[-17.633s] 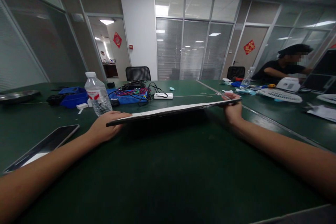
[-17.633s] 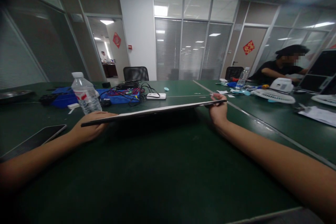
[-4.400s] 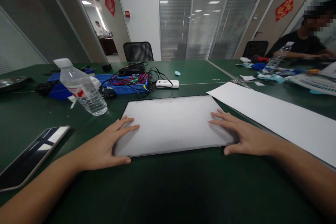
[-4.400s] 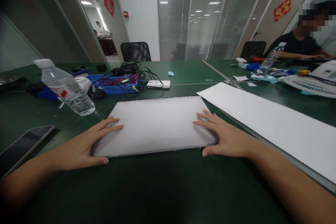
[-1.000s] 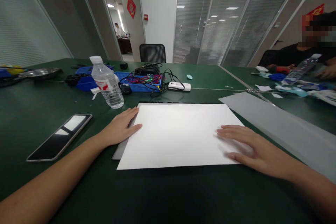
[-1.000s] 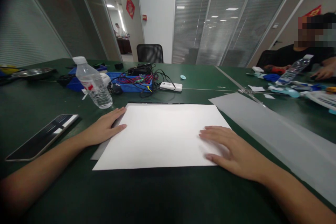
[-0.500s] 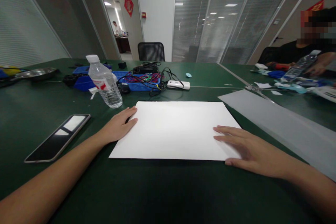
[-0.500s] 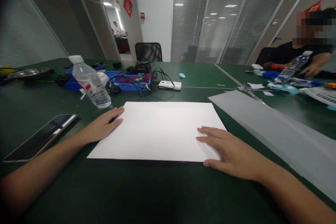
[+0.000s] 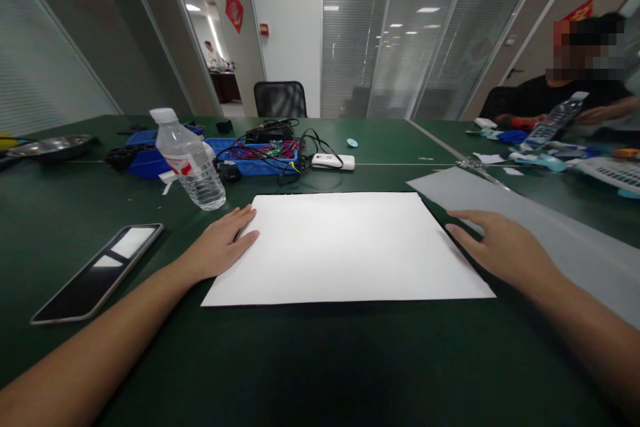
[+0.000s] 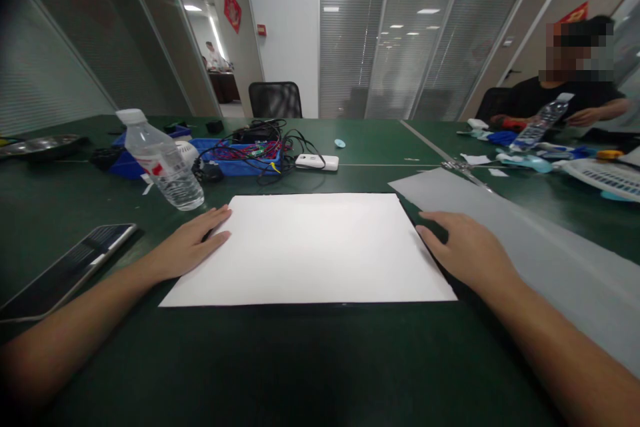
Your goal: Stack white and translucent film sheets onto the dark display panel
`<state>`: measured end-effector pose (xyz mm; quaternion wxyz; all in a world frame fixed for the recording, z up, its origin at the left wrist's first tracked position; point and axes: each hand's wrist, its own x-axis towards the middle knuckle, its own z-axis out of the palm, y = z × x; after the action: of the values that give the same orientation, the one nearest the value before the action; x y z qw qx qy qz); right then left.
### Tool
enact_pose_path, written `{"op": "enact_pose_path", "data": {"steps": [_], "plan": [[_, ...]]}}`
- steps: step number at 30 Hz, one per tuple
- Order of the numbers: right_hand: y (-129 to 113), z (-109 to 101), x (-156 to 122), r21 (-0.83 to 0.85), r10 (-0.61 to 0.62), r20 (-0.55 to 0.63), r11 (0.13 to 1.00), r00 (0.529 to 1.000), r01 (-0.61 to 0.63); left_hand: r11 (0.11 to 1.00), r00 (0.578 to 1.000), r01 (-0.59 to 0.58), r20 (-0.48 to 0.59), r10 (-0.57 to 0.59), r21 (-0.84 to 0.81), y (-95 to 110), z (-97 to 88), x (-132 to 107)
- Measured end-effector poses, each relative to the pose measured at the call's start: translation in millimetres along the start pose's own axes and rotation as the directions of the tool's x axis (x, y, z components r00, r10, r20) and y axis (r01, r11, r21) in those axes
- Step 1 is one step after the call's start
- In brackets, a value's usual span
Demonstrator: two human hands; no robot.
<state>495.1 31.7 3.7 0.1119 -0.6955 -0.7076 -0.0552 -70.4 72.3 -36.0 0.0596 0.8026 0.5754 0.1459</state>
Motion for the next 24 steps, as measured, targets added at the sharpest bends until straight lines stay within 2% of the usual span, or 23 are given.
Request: {"op": "enact_pose_path", "data": {"steps": [3, 6, 8, 17, 24], "plan": [[38.3, 9.8, 13.1, -0.113, 0.071, -0.068, 0.99, 0.995, -0.079, 1.0, 1.0, -0.017, -0.004, 0.017, 0.013, 0.1, 0.5, 0.3], [68.4, 22.6, 18.1, -0.143, 0.227, 0.059, 0.966, 0.972, -0.217, 0.999, 0.999, -0.033, 0.0, 0.033, 0.029, 0.5, 0.1, 1.2], [76.5, 27.8, 18.2, -0.129, 0.261, 0.126, 0.961, 0.957, -0.245, 0.999, 0.999, -0.039, 0.002, 0.039, 0.035, 0.6, 0.0, 1.6], [55.4, 20.8, 13.7, -0.141, 0.273, 0.102, 0.956, 0.957, -0.257, 0.999, 1.0, -0.03, -0.002, 0.03, 0.027, -0.3, -0.8, -1.0], [46.8, -3.0, 7.9, -0.121, 0.359, -0.024, 0.926, 0.933, -0.359, 0.999, 1.0, -0.029, 0.012, 0.029, 0.024, 3.1, -4.4, -2.6]]}}
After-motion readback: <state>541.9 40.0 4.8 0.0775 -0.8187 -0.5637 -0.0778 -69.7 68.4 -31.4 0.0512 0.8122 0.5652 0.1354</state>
